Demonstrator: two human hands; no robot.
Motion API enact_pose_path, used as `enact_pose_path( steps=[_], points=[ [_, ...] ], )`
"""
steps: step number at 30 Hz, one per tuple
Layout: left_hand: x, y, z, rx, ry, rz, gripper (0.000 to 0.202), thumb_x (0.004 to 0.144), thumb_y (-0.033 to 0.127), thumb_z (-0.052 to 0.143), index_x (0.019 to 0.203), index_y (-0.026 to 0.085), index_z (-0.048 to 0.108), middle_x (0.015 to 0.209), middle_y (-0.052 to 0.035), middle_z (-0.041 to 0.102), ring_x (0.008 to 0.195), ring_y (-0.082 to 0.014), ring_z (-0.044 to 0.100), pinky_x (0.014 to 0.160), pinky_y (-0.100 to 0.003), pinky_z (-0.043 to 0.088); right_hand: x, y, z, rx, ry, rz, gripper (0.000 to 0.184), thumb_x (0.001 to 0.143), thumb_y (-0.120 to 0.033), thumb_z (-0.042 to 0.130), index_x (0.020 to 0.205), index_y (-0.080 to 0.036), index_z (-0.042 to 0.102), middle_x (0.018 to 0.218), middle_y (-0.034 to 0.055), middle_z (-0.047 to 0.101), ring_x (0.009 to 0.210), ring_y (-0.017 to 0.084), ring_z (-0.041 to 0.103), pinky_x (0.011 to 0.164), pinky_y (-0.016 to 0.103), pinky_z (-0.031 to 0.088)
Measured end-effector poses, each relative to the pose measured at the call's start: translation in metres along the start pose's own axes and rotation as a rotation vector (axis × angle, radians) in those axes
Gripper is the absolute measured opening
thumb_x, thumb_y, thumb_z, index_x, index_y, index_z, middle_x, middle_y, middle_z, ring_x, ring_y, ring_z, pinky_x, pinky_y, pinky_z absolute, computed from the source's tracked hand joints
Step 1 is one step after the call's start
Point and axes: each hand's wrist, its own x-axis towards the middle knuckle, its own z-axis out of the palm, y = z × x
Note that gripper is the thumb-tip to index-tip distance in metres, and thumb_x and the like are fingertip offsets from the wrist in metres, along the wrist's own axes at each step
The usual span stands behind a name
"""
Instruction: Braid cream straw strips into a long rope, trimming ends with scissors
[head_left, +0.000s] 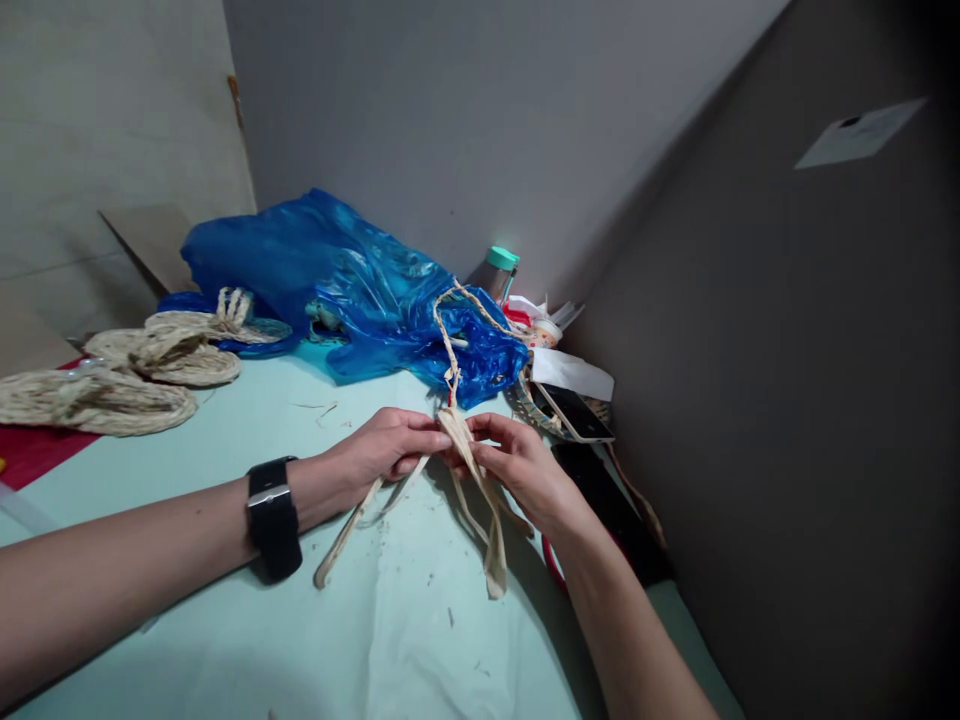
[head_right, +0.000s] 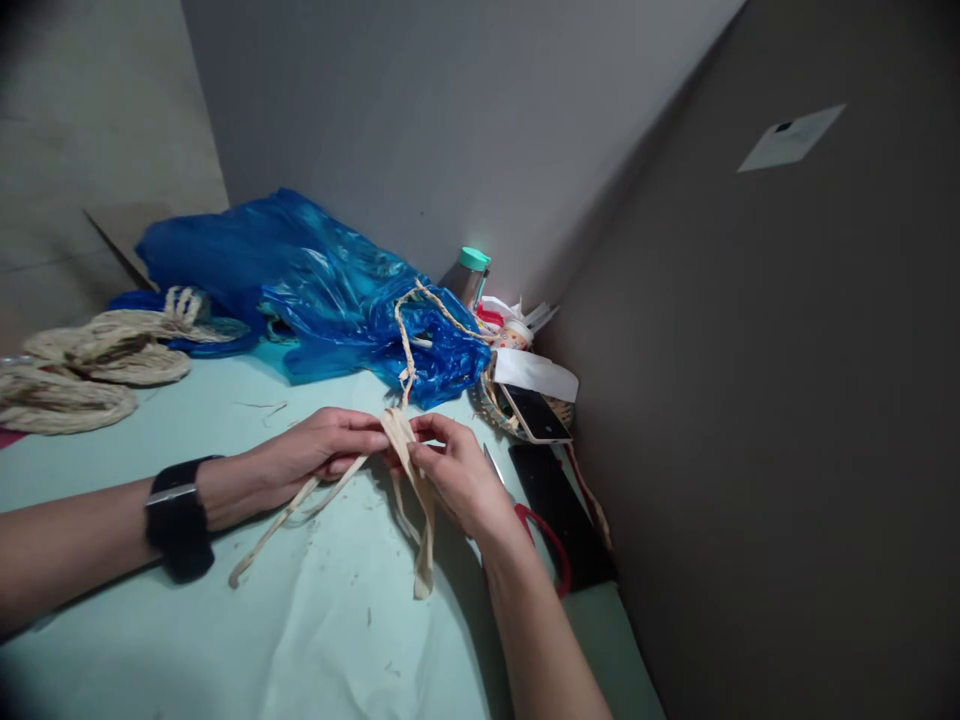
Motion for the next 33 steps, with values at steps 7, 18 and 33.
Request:
enact_pose_path(
  steps=[7,18,33],
  points=[
    [0.0,-0.001,0.005,-0.053,0.03,-0.04,0.023,0.069,0.01,0.068,0.091,0.013,0.071,0.078,-0.0045,0.074,0.064,-0.0108,0.061,0.056,-0.021,0.039,0.0,-0.002,0.009,0.221,-0.024,0.066,0.018,0.075,-0.024,0.064,0.091,-0.019,0.056,0.071,-0.0026,0.057,0.057,0.009,0.051,0.052,0.02,0.038],
    [0.001,-0.003,0.001,0.0,0.077,-0.073,0.022,0.065,0.017,0.077,0.082,0.013,0.065,0.066,0.0017,0.064,0.046,-0.0043,0.042,0.043,-0.02,0.019,-0.041,-0.05,-0.06,0.012,0.544,-0.272,0.029,0.082,-0.049,0.063,0.085,-0.02,0.06,0.06,-0.0068,0.029,0.045,0.007,0.016,0.038,0.021,0.012],
    [0.002,0.003,-0.006,-0.07,-0.032,-0.092,0.022,0.071,0.022,0.075,0.088,0.013,0.063,0.058,0.0068,0.047,0.042,-0.0016,0.022,0.041,-0.022,0.008,-0.025,-0.023,0.0,-1.048,-0.239,-0.53,0.037,0.087,-0.003,0.054,0.113,-0.025,0.068,0.093,0.0052,0.06,0.088,0.017,0.056,0.074,0.027,0.046]
  ],
)
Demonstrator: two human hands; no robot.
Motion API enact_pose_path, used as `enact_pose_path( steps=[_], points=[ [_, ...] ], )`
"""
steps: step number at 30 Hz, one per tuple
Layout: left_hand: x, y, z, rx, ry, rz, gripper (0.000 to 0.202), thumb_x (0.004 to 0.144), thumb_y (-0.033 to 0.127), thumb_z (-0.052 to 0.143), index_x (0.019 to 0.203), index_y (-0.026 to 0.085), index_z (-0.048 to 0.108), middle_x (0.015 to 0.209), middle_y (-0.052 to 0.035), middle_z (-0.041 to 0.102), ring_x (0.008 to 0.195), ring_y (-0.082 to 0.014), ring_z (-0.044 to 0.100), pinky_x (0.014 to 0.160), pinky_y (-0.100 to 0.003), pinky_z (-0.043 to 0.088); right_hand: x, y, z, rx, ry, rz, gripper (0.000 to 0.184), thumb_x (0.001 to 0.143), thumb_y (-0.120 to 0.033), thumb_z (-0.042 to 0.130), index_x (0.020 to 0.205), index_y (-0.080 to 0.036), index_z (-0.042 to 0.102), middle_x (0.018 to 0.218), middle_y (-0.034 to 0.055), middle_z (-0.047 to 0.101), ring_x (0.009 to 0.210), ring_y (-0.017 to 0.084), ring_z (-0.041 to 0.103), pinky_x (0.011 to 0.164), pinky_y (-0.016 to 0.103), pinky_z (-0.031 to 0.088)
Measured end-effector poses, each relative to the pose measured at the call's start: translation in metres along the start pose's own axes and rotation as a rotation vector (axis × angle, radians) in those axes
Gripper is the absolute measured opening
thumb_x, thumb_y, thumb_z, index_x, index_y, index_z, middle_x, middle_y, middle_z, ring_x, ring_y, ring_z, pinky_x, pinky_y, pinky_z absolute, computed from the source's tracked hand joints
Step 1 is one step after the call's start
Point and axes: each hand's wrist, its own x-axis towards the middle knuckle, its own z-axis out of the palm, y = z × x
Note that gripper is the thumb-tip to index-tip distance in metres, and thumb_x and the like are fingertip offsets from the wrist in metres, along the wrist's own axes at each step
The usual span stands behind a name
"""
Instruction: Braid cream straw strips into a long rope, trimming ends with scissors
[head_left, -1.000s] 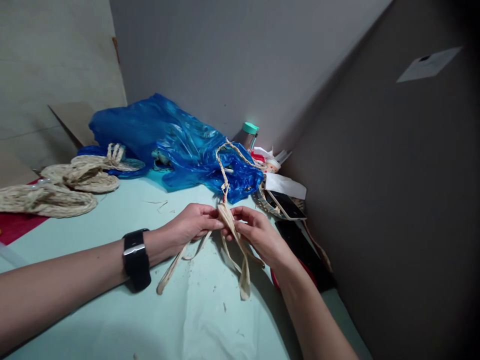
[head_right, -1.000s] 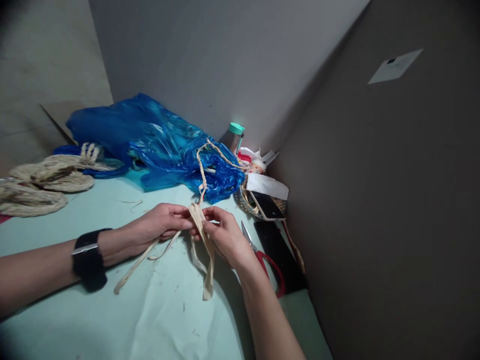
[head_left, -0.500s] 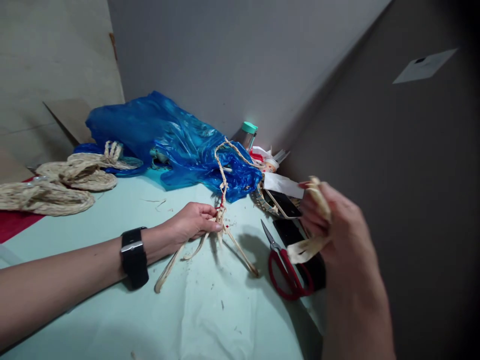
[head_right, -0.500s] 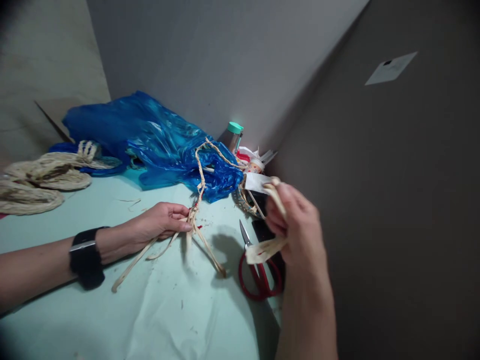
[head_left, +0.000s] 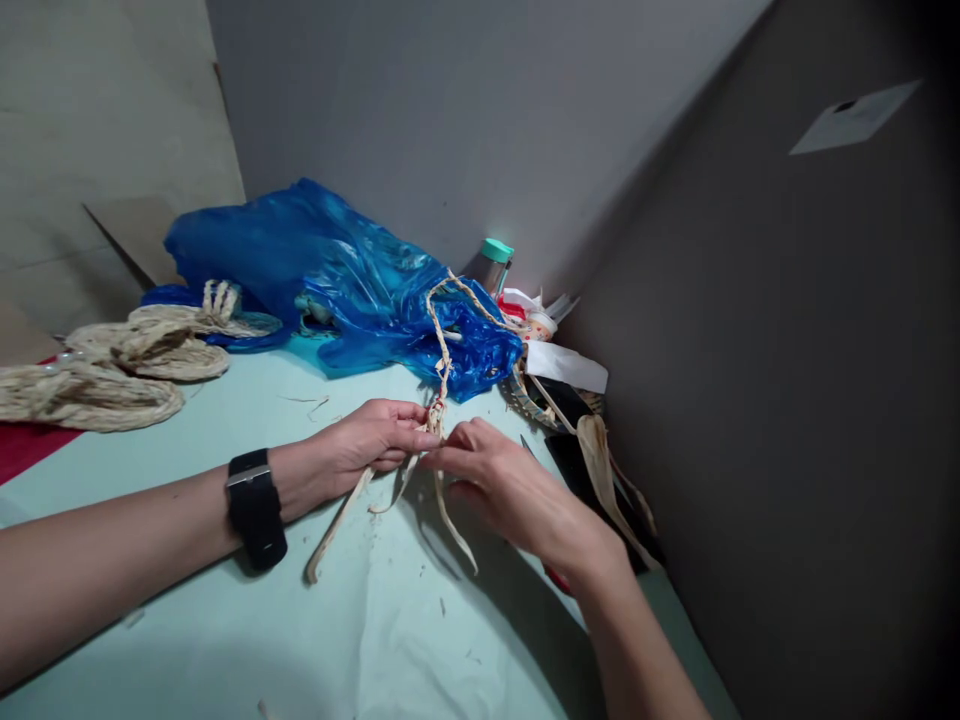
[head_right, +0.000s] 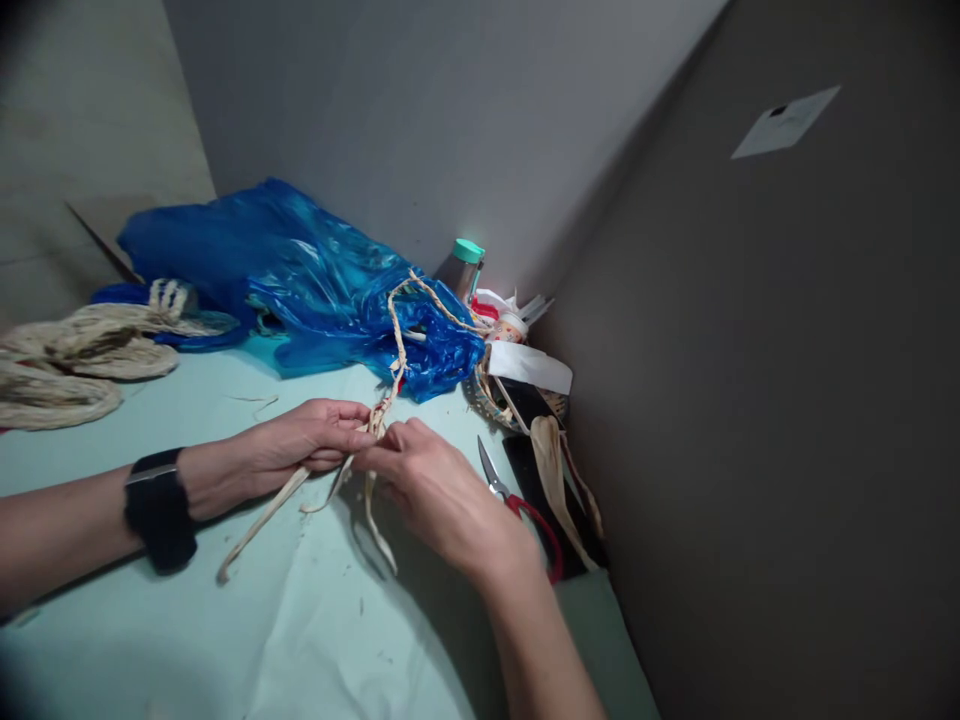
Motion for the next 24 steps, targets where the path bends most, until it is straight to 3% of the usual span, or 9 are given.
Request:
enact_pose_path(
  steps=[3,6,10,13,15,18,21,24],
  points=[
    [0.001,-0.001,0.0,-0.008,-0.017,0.004,0.023,0.07,0.022,0.075,0.087,0.013,0.064,0.056,0.0076,0.045,0.042,-0.002,0.021,0.041,-0.022,0.007,0.007,-0.004,0.008,0.043,0.067,-0.066,0.022,0.093,-0.01,0.053,0.095,-0.021,0.073,0.088,0.006,0.06,0.086,0.018,0.054,0.072,0.027,0.045],
    [0.0,-0.003,0.0,-0.016,-0.033,0.025,0.021,0.072,0.024,0.075,0.086,0.013,0.063,0.056,0.0078,0.044,0.042,-0.002,0.02,0.042,-0.022,0.006,0.003,-0.004,-0.002,0.19,0.247,-0.064,0.019,0.094,-0.015,0.055,0.094,-0.023,0.072,0.095,0.0055,0.061,0.092,0.018,0.055,0.078,0.029,0.045],
    [-0.003,-0.002,0.003,-0.032,0.002,0.047,0.02,0.075,0.026,0.074,0.085,0.012,0.066,0.075,-0.0011,0.063,0.045,-0.0013,0.024,0.042,-0.022,0.01,-0.006,-0.007,-0.02,0.424,0.51,0.085,0.016,0.095,-0.02,0.054,0.089,-0.024,0.068,0.098,0.0029,0.063,0.093,0.016,0.059,0.083,0.029,0.045],
    [-0.004,-0.001,0.005,-0.002,0.0,0.082,0.023,0.08,0.031,0.069,0.088,0.01,0.069,0.085,-0.0071,0.068,0.045,-0.0015,0.028,0.042,-0.023,0.01,-0.01,-0.007,-0.024,0.583,0.639,0.231,0.011,0.094,-0.027,0.056,0.091,-0.024,0.066,0.083,-0.0002,0.065,0.079,0.014,0.06,0.072,0.025,0.045],
    [-0.004,-0.001,0.005,0.016,0.007,0.091,0.029,0.085,0.036,0.063,0.087,0.009,0.07,0.072,-0.0053,0.066,0.042,-0.002,0.026,0.042,-0.025,0.008,-0.008,-0.003,-0.021,0.682,0.61,0.318,0.011,0.09,-0.031,0.061,0.093,-0.022,0.065,0.077,-0.0009,0.065,0.072,0.014,0.06,0.065,0.023,0.044],
    [-0.004,-0.002,0.005,0.017,-0.001,0.09,0.028,0.085,0.034,0.061,0.088,0.008,0.07,0.06,-0.0017,0.06,0.039,-0.0016,0.02,0.043,-0.026,0.005,-0.002,0.002,-0.008,0.716,0.411,0.408,0.018,0.089,-0.035,0.06,0.084,-0.019,0.064,0.071,0.0001,0.066,0.066,0.013,0.058,0.061,0.023,0.04],
    [-0.003,-0.003,0.003,0.01,-0.017,0.079,0.023,0.083,0.03,0.062,0.088,0.009,0.069,0.055,0.0002,0.057,0.038,-0.0017,0.02,0.042,-0.025,0.005,0.006,0.0,0.006,0.509,0.243,0.513,0.031,0.092,-0.036,0.052,0.07,-0.017,0.063,0.065,0.0017,0.065,0.058,0.012,0.052,0.055,0.023,0.033],
    [-0.003,-0.005,0.001,0.045,-0.018,0.077,0.025,0.086,0.031,0.059,0.089,0.009,0.068,0.047,0.0022,0.052,0.038,-0.0026,0.02,0.042,-0.025,0.005,0.011,-0.006,0.014,0.284,0.184,0.588,0.033,0.091,-0.03,0.049,0.062,-0.017,0.059,0.059,0.0017,0.061,0.054,0.011,0.046,0.053,0.024,0.026]
  ],
)
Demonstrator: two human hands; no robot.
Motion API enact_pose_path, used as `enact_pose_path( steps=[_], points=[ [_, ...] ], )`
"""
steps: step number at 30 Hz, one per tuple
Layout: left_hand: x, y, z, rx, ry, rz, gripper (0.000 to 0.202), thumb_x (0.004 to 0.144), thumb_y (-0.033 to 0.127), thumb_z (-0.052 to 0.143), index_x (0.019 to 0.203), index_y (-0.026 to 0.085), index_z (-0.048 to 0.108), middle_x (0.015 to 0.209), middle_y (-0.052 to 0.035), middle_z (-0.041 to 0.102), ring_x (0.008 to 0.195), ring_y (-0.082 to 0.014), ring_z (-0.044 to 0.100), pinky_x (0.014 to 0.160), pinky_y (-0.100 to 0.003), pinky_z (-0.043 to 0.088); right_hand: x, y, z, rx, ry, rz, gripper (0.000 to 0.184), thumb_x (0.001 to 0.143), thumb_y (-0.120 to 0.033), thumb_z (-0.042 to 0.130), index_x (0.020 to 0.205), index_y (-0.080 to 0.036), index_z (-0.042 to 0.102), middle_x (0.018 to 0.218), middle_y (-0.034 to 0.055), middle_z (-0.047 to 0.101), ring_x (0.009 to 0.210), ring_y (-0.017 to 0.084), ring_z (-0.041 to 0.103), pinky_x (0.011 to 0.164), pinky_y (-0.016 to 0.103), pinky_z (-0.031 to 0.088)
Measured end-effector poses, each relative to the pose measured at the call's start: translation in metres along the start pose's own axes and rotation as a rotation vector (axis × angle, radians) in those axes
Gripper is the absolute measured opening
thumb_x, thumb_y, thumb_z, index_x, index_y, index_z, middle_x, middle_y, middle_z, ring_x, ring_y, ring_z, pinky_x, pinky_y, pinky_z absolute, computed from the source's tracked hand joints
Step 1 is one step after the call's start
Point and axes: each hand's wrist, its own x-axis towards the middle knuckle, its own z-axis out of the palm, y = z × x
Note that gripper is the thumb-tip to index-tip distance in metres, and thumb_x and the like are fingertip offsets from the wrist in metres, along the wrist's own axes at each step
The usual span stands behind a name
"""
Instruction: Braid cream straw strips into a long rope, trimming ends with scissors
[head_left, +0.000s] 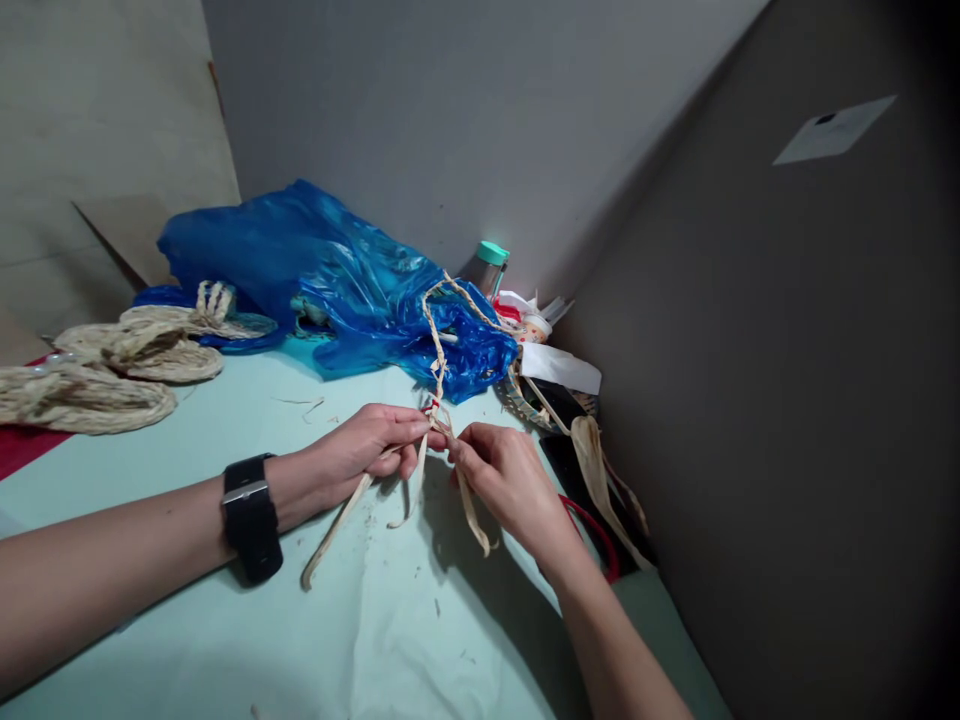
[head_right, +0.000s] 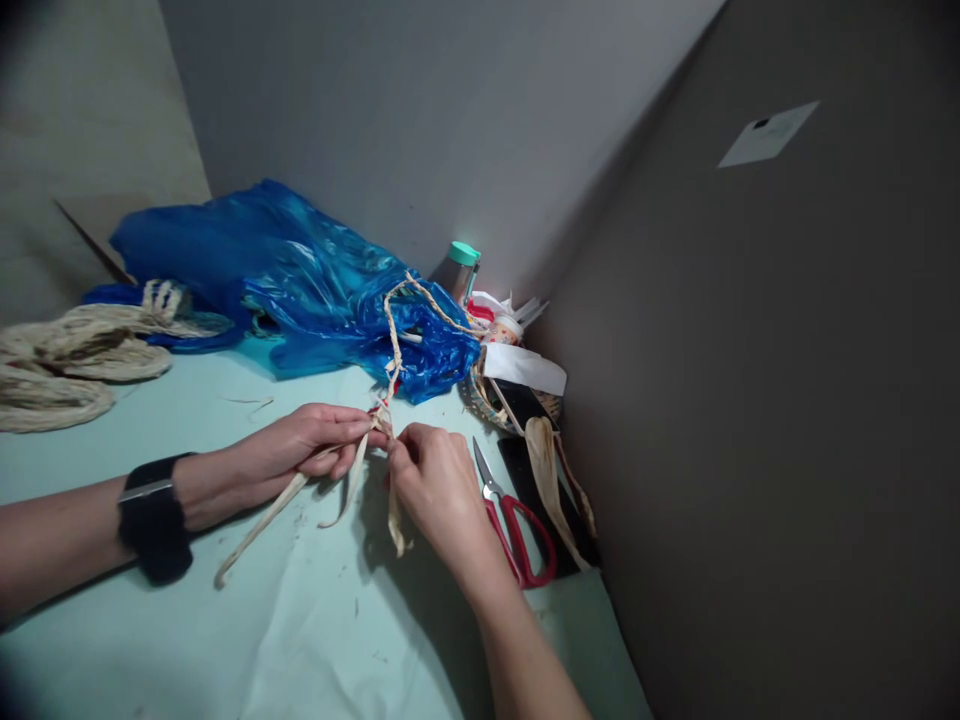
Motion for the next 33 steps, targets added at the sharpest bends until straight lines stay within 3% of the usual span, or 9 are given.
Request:
enact_pose_path(
  steps=[6,15,18,20,23,26,28,30,33],
  points=[
    [0.002,-0.004,0.001,0.052,-0.012,-0.007,0.023,0.089,0.029,0.055,0.092,0.01,0.068,0.05,0.0007,0.057,0.037,-0.002,0.021,0.042,-0.023,0.005,-0.002,-0.005,0.007,-0.206,0.031,0.003,0.027,0.087,-0.021,0.047,0.06,-0.018,0.05,0.055,-0.0003,0.051,0.053,0.01,0.038,0.054,0.026,0.02],
    [0.0,-0.003,0.003,0.064,0.032,0.008,0.016,0.087,0.025,0.056,0.079,0.014,0.066,0.046,0.0042,0.048,0.039,-0.0041,0.029,0.041,-0.021,0.012,-0.008,-0.009,0.015,-0.235,-0.083,-0.111,0.013,0.084,-0.017,0.051,0.078,-0.019,0.063,0.058,-0.0015,0.053,0.052,0.01,0.038,0.054,0.025,0.023],
    [-0.001,-0.002,0.004,0.033,0.074,0.046,0.014,0.083,0.024,0.061,0.075,0.013,0.065,0.049,0.0058,0.045,0.039,-0.0028,0.03,0.04,-0.02,0.013,-0.009,-0.008,0.007,-0.204,-0.08,-0.126,0.021,0.089,-0.025,0.052,0.072,-0.018,0.063,0.056,-0.0012,0.053,0.052,0.011,0.038,0.053,0.025,0.023],
    [0.0,-0.001,0.006,-0.003,0.087,0.068,0.012,0.081,0.023,0.064,0.077,0.012,0.066,0.059,0.0034,0.052,0.04,-0.0012,0.031,0.04,-0.019,0.013,-0.007,-0.005,-0.001,-0.159,-0.016,-0.114,0.032,0.093,-0.036,0.051,0.07,-0.018,0.064,0.058,0.0004,0.057,0.054,0.012,0.044,0.054,0.024,0.027],
    [0.0,0.0,0.007,-0.045,0.086,0.07,0.013,0.079,0.022,0.065,0.083,0.01,0.068,0.073,-0.0006,0.06,0.041,0.0005,0.032,0.039,-0.018,0.014,-0.002,0.003,-0.004,-0.058,0.141,-0.088,0.033,0.093,-0.046,0.052,0.092,-0.017,0.067,0.079,0.0052,0.069,0.066,0.015,0.057,0.061,0.025,0.036],
    [0.001,0.0,0.007,-0.059,0.103,0.051,0.012,0.079,0.02,0.065,0.083,0.009,0.068,0.066,0.0022,0.054,0.04,0.0003,0.031,0.038,-0.018,0.013,0.005,0.01,0.007,0.087,0.011,-0.095,0.037,0.094,-0.043,0.052,0.117,-0.016,0.061,0.086,0.0057,0.07,0.072,0.016,0.06,0.064,0.025,0.04],
    [0.002,-0.001,0.006,-0.054,0.115,0.047,0.011,0.078,0.019,0.065,0.083,0.009,0.067,0.063,0.0029,0.052,0.04,0.0001,0.031,0.038,-0.017,0.014,0.008,0.013,0.016,0.15,-0.093,-0.11,0.033,0.097,-0.04,0.046,0.112,-0.015,0.062,0.077,0.0032,0.067,0.068,0.016,0.058,0.063,0.025,0.039],
    [0.002,-0.002,0.006,-0.045,0.123,0.048,0.011,0.078,0.018,0.065,0.084,0.008,0.067,0.064,0.0019,0.054,0.04,0.0,0.032,0.038,-0.017,0.014,0.009,0.013,0.021,0.154,-0.095,-0.126,0.031,0.099,-0.038,0.043,0.103,-0.016,0.065,0.075,0.0024,0.066,0.068,0.015,0.056,0.063,0.025,0.038],
    [0.002,-0.002,0.006,-0.035,0.133,0.041,0.011,0.078,0.017,0.063,0.084,0.008,0.067,0.065,0.0013,0.054,0.04,-0.0002,0.033,0.038,-0.017,0.014,0.01,0.012,0.02,0.144,-0.06,-0.11,0.032,0.094,-0.042,0.052,0.107,-0.015,0.065,0.087,0.0052,0.069,0.073,0.016,0.059,0.068,0.026,0.041]
  ],
)
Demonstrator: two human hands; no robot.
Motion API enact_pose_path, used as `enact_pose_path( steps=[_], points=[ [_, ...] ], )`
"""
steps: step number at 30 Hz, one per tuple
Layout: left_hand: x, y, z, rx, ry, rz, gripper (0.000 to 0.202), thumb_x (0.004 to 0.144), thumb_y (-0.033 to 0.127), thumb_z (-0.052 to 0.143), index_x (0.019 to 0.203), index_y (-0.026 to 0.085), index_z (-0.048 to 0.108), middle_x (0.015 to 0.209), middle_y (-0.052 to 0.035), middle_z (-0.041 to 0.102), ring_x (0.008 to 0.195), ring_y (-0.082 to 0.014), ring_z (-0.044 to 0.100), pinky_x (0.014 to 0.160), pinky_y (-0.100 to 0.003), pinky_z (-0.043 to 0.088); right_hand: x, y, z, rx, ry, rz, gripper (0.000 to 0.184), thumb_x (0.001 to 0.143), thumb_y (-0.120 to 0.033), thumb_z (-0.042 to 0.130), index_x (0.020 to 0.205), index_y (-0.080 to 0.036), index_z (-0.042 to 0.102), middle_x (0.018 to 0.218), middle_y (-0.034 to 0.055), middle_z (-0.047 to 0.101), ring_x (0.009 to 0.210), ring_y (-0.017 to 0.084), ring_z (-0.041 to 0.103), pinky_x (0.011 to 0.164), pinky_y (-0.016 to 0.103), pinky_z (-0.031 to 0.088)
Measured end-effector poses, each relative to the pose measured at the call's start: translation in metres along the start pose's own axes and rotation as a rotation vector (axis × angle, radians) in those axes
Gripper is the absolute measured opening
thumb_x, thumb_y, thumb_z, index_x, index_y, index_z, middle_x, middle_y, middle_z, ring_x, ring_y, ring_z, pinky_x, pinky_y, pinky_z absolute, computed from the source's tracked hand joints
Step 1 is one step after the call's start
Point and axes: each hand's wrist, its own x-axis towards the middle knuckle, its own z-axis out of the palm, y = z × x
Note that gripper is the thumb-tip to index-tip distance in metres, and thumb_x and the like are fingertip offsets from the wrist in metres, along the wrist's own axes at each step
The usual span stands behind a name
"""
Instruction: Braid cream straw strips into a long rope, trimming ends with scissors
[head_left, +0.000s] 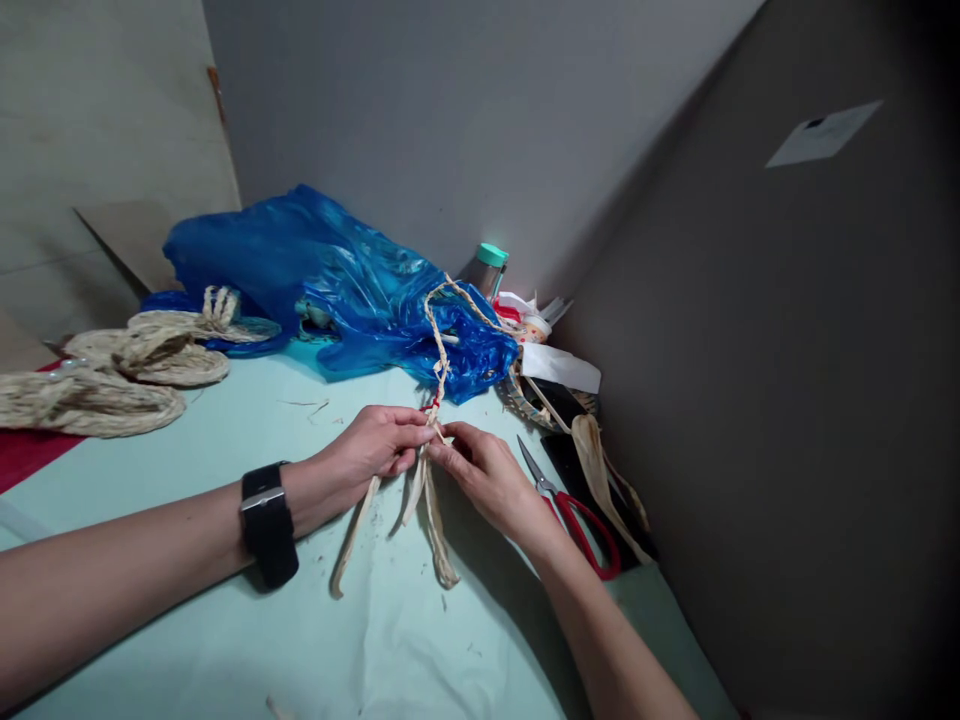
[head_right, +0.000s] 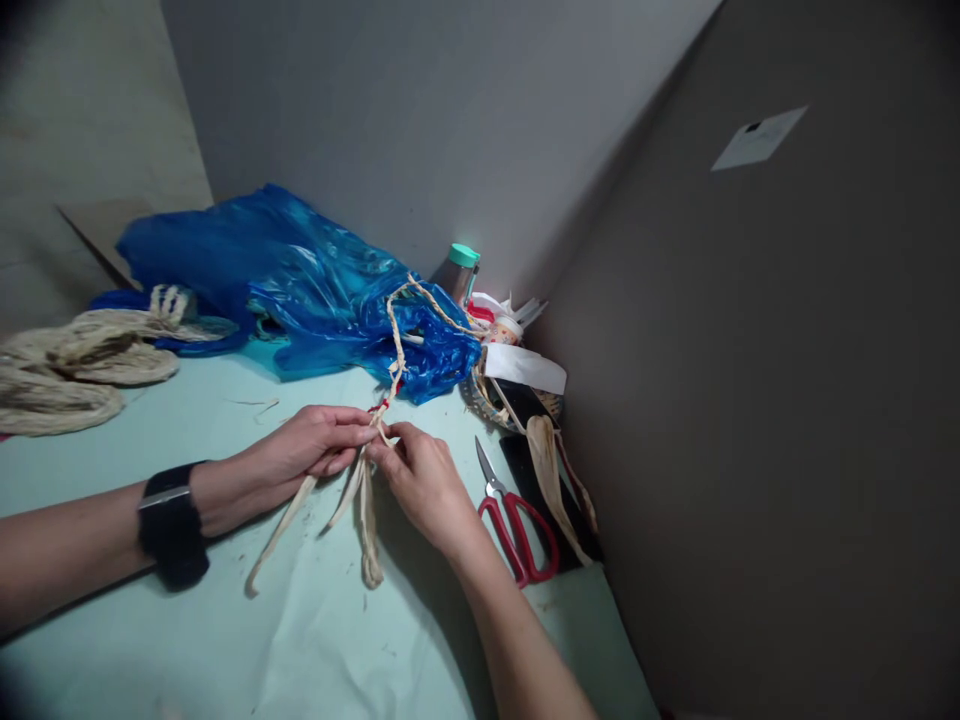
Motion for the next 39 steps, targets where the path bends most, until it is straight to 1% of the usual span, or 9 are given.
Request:
enact_pose_path(
  steps=[5,8,10,13,16,21,28,33,39],
  points=[
    [0.0,0.0,0.0,-0.012,-0.024,0.0,0.01,0.078,0.015,0.062,0.084,0.01,0.067,0.064,0.0026,0.053,0.04,0.0002,0.031,0.037,-0.016,0.014,0.005,0.003,-0.006,0.155,0.073,0.041,0.043,0.088,-0.043,0.061,0.121,-0.015,0.059,0.116,0.0116,0.064,0.099,0.021,0.061,0.082,0.029,0.044],
    [0.001,-0.003,-0.002,-0.013,-0.059,0.007,0.009,0.08,0.016,0.061,0.085,0.011,0.066,0.063,0.0037,0.051,0.04,0.0,0.03,0.037,-0.016,0.014,0.008,0.007,-0.003,0.365,-0.054,0.058,0.034,0.092,-0.04,0.055,0.115,-0.016,0.06,0.089,0.0042,0.065,0.076,0.014,0.059,0.066,0.024,0.042],
    [0.002,-0.005,-0.002,0.0,-0.067,0.015,0.008,0.082,0.018,0.061,0.083,0.011,0.064,0.064,0.003,0.053,0.04,0.0001,0.03,0.037,-0.016,0.014,0.01,0.008,-0.001,0.492,-0.145,0.104,0.027,0.092,-0.041,0.054,0.1,-0.016,0.062,0.07,-0.0019,0.054,0.054,0.009,0.043,0.049,0.021,0.03],
    [0.0,-0.006,-0.001,0.02,-0.059,0.025,0.008,0.084,0.018,0.059,0.08,0.012,0.061,0.067,0.0007,0.059,0.04,0.0003,0.031,0.038,-0.015,0.016,0.01,0.009,0.0,0.586,-0.211,0.139,0.028,0.091,-0.041,0.053,0.081,-0.016,0.059,0.064,-0.0046,0.043,0.049,0.007,0.026,0.044,0.022,0.016],
    [-0.003,-0.004,0.002,0.042,-0.041,0.038,0.008,0.084,0.018,0.059,0.078,0.013,0.057,0.065,0.0017,0.06,0.04,-0.0002,0.032,0.039,-0.015,0.017,0.009,0.009,-0.004,0.482,-0.148,0.117,0.027,0.09,-0.036,0.053,0.077,-0.014,0.061,0.063,-0.0041,0.044,0.051,0.007,0.029,0.047,0.022,0.02],
    [-0.006,0.0,0.005,0.107,-0.01,0.034,0.006,0.081,0.017,0.059,0.077,0.013,0.057,0.064,0.0007,0.062,0.038,-0.0007,0.033,0.038,-0.016,0.016,0.004,0.003,-0.01,0.048,0.013,0.018,0.026,0.09,-0.024,0.051,0.071,-0.016,0.067,0.058,-0.0035,0.048,0.057,0.01,0.041,0.057,0.023,0.028],
    [-0.003,-0.002,0.01,0.163,0.136,-0.025,0.005,0.076,0.015,0.059,0.078,0.013,0.063,0.05,0.0005,0.059,0.036,-0.0022,0.029,0.038,-0.018,0.013,-0.008,-0.017,0.003,-0.369,0.163,0.07,0.024,0.091,-0.024,0.045,0.075,-0.017,0.061,0.063,0.0034,0.06,0.053,0.012,0.042,0.054,0.027,0.021],
    [-0.004,-0.003,0.01,0.121,0.159,-0.006,0.006,0.073,0.017,0.063,0.073,0.011,0.064,0.056,0.0022,0.055,0.04,-0.0015,0.031,0.039,-0.018,0.015,-0.013,-0.023,0.014,-0.413,0.16,0.073,0.024,0.093,-0.024,0.042,0.079,-0.017,0.06,0.069,0.0078,0.065,0.054,0.013,0.044,0.054,0.028,0.021],
    [-0.005,-0.003,0.005,0.038,0.066,0.005,0.01,0.075,0.021,0.065,0.077,0.011,0.062,0.058,0.0036,0.052,0.041,-0.001,0.026,0.04,-0.019,0.01,-0.011,-0.021,0.013,-0.196,0.158,0.053,0.027,0.094,-0.024,0.043,0.072,-0.018,0.057,0.063,0.0036,0.063,0.053,0.012,0.048,0.055,0.025,0.027]
  ],
)
